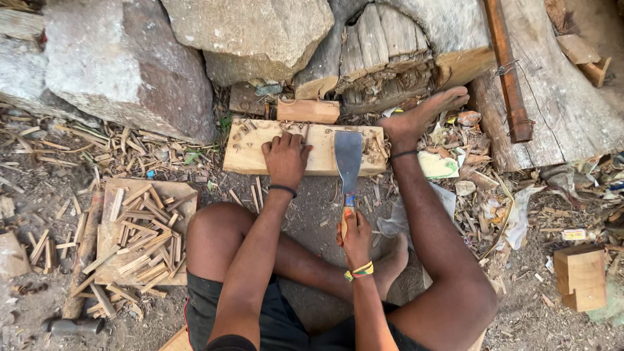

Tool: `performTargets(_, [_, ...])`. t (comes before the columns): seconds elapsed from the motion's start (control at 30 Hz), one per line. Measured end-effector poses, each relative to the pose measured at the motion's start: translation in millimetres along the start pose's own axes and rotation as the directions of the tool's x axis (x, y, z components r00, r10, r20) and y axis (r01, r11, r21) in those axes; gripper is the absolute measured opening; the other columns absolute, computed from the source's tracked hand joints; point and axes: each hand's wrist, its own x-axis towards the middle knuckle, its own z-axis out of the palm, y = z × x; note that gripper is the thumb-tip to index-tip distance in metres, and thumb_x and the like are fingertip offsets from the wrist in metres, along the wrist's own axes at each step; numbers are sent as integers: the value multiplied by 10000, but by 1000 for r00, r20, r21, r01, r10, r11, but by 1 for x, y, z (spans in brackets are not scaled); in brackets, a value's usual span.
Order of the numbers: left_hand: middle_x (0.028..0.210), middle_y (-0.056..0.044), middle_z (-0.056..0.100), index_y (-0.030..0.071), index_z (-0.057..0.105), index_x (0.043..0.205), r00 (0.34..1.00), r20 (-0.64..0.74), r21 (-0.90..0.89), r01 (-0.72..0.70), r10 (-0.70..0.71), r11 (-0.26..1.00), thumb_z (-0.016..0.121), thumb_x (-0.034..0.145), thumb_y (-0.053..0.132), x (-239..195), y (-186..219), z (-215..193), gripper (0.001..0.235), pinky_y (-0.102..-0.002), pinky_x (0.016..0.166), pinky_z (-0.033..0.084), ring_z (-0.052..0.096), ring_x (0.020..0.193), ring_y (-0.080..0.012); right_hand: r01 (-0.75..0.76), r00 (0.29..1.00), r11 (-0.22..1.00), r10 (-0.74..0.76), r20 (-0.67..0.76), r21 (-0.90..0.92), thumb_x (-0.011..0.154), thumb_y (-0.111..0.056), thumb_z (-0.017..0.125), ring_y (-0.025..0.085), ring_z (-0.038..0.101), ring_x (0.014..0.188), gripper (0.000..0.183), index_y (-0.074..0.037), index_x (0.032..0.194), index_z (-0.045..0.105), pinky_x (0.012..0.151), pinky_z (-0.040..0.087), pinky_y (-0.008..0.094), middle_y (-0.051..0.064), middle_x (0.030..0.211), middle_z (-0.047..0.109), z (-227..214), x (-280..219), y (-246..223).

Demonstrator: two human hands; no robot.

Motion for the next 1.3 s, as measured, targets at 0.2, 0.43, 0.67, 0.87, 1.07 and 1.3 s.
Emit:
performTargets(0.2, [968, -85, 690, 121, 738, 994, 994, -91, -300, -89, 64, 950, 790, 860, 173, -12, -24, -29, 153, -461, 854, 437, 647, 983, -292, -88, 996, 996, 88, -24, 3, 1005, -308, 512, 117, 482, 403, 272, -63, 920, 594, 379, 359, 275, 50, 620, 567, 8, -1, 0])
performTargets(0.43, [1085, -91, 741, 9, 711, 1166, 981, -22, -889, 70, -195, 453, 718, 1001, 132, -51, -69, -63, 206, -318, 819, 584, 730, 940, -174, -18, 1000, 1000, 18, -4, -26, 1020, -338, 534, 125, 472, 400, 306, -55, 913, 584, 369, 362, 285, 48, 609, 558, 16, 5, 16])
performTargets(0.67, [990, -107, 745, -44, 682, 1204, 956, 73, -991, 103, -285, 90, 676, 1005, 119, -95, -88, -101, 258, -288, 763, 598, 735, 803, -144, 678, 124, -6, -985, 123, -735, 720, -579, 857, 246, -25, 1500, 1316, -104, 1566, -32, 1235, 90, 421, 124, 1589, -46, -35, 233, -118])
performTargets(0.87, [970, -49, 751, 40, 729, 1171, 848, -66, -887, 191, -525, 420, 694, 988, 125, -181, -157, -153, 205, -249, 634, 563, 716, 739, -101, 666, 290, 178, -956, 32, -724, 844, -657, 785, 253, -156, 1621, 1442, -77, 1610, -291, 1382, -54, 392, 136, 1698, -252, -25, 234, -134])
performTargets(1.07, [1028, -71, 761, 76, 740, 1131, 553, -336, -720, 371, -762, 586, 701, 972, 122, -274, -268, -189, 170, -253, 614, 612, 715, 717, -99, 487, 583, 478, -801, -135, -731, 758, -791, 711, 397, -217, 1627, 1569, 63, 1601, -299, 1404, -69, 482, 287, 1698, -300, -1, 227, -147])
performTargets(1.3, [1201, -141, 712, 91, 697, 1208, 479, -529, -347, 632, -701, 693, 704, 991, 220, -278, -342, -260, 253, -367, 751, 640, 718, 881, -199, 514, 146, -34, -981, 126, -857, 516, -826, 824, 327, -266, 1575, 1747, -73, 1572, -347, 1346, -76, 525, 188, 1637, -346, -4, 211, -151])
